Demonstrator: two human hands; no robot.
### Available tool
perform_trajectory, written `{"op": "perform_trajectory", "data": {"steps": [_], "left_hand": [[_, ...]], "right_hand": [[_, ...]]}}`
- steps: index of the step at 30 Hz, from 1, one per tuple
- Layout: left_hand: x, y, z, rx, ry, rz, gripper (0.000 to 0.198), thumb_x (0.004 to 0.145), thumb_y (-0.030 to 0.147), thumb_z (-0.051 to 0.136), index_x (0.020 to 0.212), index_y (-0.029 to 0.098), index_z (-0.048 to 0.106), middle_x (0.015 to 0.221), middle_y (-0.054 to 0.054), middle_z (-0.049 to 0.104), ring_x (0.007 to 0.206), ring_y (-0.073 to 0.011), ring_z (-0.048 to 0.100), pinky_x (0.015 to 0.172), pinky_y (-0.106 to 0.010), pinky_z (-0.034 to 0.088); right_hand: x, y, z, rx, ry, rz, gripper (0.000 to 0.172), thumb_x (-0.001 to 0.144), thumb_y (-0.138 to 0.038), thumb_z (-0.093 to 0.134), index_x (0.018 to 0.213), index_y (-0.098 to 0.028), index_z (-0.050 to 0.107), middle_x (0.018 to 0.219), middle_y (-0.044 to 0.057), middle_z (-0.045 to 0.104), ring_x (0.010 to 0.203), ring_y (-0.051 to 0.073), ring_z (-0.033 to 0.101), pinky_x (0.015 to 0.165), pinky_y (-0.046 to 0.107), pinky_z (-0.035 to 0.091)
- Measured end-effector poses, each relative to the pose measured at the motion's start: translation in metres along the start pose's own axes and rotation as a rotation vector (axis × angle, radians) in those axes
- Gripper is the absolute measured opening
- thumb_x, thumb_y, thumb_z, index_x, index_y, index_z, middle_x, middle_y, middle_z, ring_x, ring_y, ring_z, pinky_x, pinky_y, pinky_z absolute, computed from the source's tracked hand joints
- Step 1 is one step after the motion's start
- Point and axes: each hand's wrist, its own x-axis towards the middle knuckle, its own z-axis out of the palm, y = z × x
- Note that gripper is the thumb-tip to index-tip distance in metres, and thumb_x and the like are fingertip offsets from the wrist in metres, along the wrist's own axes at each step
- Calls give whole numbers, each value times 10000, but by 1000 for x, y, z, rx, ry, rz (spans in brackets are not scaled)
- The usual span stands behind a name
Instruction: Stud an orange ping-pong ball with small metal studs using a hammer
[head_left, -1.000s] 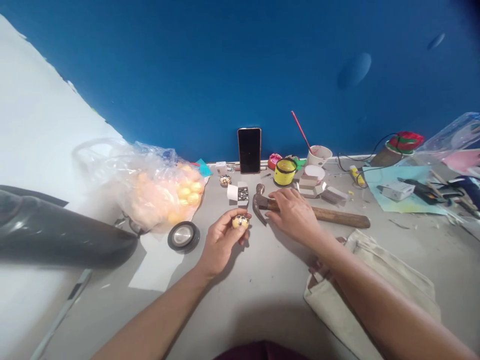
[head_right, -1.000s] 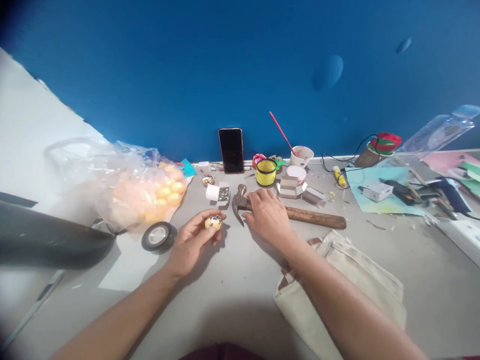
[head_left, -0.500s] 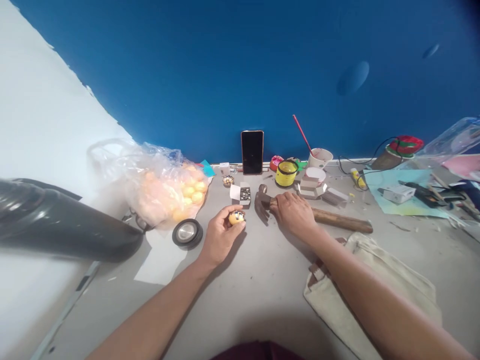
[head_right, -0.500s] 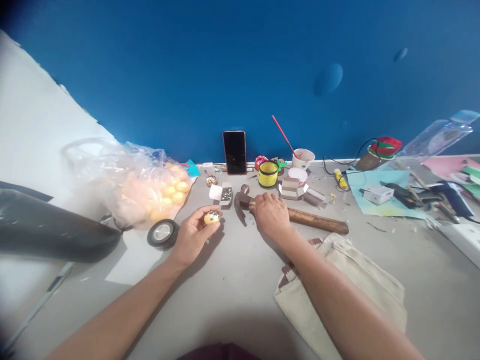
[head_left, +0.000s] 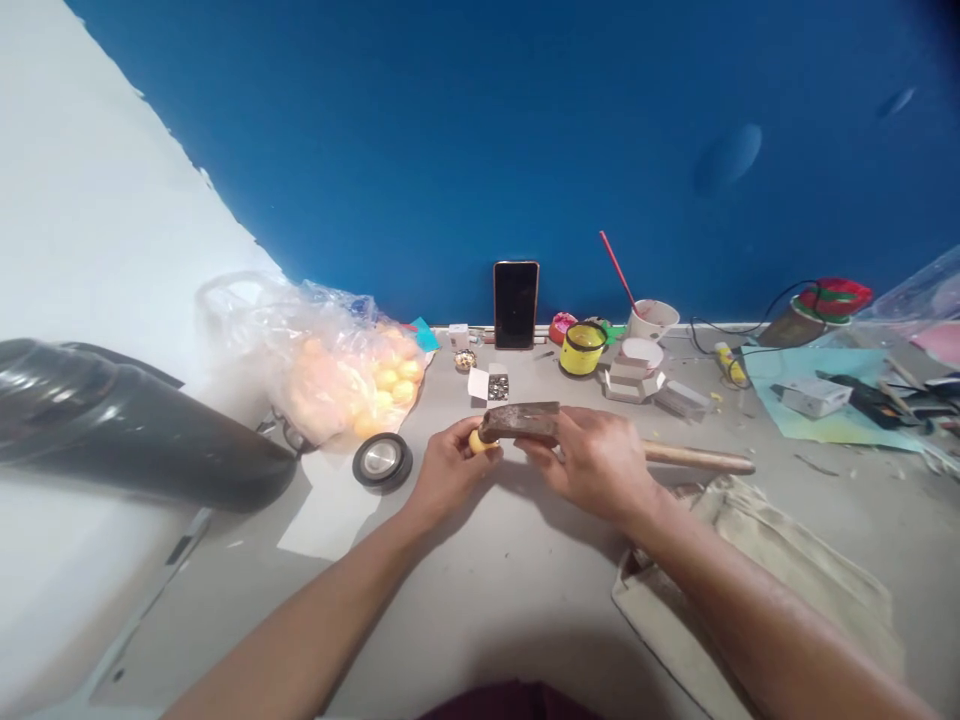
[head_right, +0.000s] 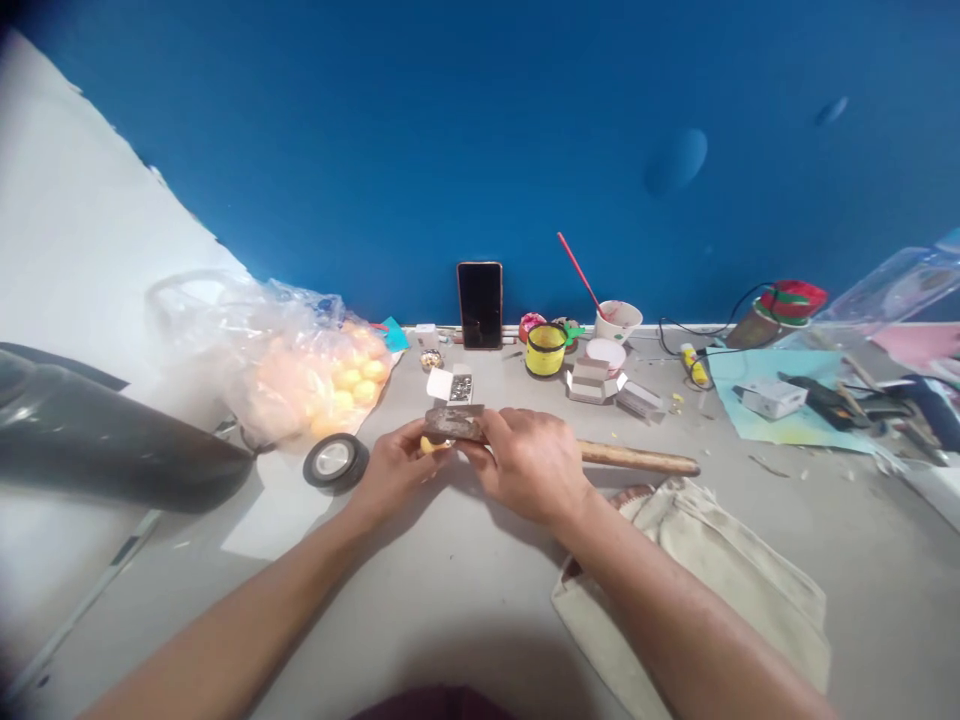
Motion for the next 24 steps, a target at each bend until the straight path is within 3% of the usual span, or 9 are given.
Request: {"op": "perform_trajectory", "data": {"steps": [5, 10, 14, 18, 24], "left_hand": [[0, 1, 0, -2, -11, -32, 263, 654, 245, 757, 892, 133, 747, 538, 57, 520, 508, -85, 407, 516, -221, 347], [1, 0, 0, 9, -14, 9, 296, 662, 226, 743, 944, 136, 766, 600, 39, 581, 548, -95, 452, 551, -220, 379], [2, -5, -1, 1, 0, 47, 241, 663, 215, 746, 890, 135, 763, 737, -3, 666, 660, -126, 541, 622, -225, 431], [2, -8, -1, 9, -4, 51, 316, 676, 223, 750, 980, 142, 784, 828, -27, 718, 711, -149, 582, 670, -241, 465], [2, -4, -2, 15, 8, 53, 211, 654, 209, 754, 852, 138, 773, 717, -1, 659, 639, -124, 531, 598, -226, 427]], "right_hand": [[2, 1, -1, -7, 142, 2, 295, 928, -397, 571, 788, -177, 709, 585, 27, 623, 523, 142, 511, 538, 281, 239], [2, 1, 0, 38, 45, -23, 302, 941, -398, 558, 815, -176, 720, 608, 30, 652, 502, 140, 509, 527, 290, 234], [1, 2, 0, 84, 60, 49, 290, 934, -411, 565, 887, -191, 748, 649, 39, 689, 580, 159, 583, 563, 271, 308], [1, 3, -1, 72, -47, 83, 283, 920, -414, 580, 917, -193, 757, 684, 40, 719, 564, 156, 586, 541, 277, 288], [1, 4, -2, 112, 86, 41, 287, 935, -400, 580, 954, -182, 766, 700, 46, 734, 603, 168, 627, 571, 268, 338]]}}
